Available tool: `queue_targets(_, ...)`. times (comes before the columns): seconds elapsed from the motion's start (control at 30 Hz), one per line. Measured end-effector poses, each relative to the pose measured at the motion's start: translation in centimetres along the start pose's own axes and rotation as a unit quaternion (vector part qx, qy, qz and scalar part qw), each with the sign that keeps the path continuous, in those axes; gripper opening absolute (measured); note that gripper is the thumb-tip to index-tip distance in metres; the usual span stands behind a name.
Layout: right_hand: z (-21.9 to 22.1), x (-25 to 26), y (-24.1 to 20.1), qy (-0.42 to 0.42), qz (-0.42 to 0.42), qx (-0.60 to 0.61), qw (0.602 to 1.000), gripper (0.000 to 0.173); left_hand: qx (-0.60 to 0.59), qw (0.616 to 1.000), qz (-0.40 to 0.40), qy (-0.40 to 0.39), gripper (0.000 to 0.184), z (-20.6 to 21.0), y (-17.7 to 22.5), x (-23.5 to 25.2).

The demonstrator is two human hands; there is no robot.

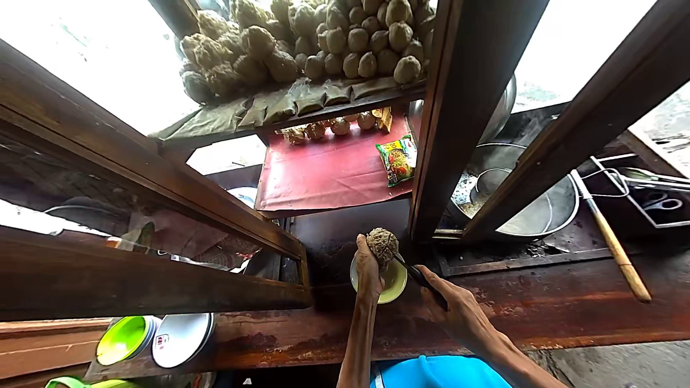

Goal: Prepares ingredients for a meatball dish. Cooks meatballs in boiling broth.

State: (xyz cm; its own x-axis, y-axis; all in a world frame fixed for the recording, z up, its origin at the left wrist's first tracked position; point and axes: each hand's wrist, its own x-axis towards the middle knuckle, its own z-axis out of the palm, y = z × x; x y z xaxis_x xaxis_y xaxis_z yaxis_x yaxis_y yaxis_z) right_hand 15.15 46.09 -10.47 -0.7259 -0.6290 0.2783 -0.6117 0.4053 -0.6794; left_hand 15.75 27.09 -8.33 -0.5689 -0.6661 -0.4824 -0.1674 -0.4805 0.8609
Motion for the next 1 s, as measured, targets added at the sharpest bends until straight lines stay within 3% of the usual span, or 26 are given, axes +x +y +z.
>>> queue_targets(0.27,-0.3,0.5,-0.2,-0.006,0.019,0.002,1.0,0.046,0.078,0.993,0.087,0.022,0.06,0.8,-1.5,-0.3)
queue_targets(0.37,-0.1,0.2,-0.2,-0.002,0.011,0.003,1.0,0.045,0.059,0.997,0.055,0.008,0.059,0.4,-0.9,-0.4)
queue_targets(0.6,-0.4,0.0,-0.3,-0.003,0.015,0.0,1.0,0.046,0.095,0.992,0.081,0.019,0.061,0.6,-1.2,-0.5)
queue_targets(0.87,-1.1,-2.4,0.5,0.008,0.009,0.0,1.0,0.045,-0.052,0.998,-0.039,-0.026,0.054,0.6,-0.2,-0.5)
queue_targets(1.0,-5.4,-5.8,1.3,-0.019,0.069,0.091,0.993,0.04,0.008,0.999,0.014,-0.027,0.058,-0.5,-0.1,-0.3)
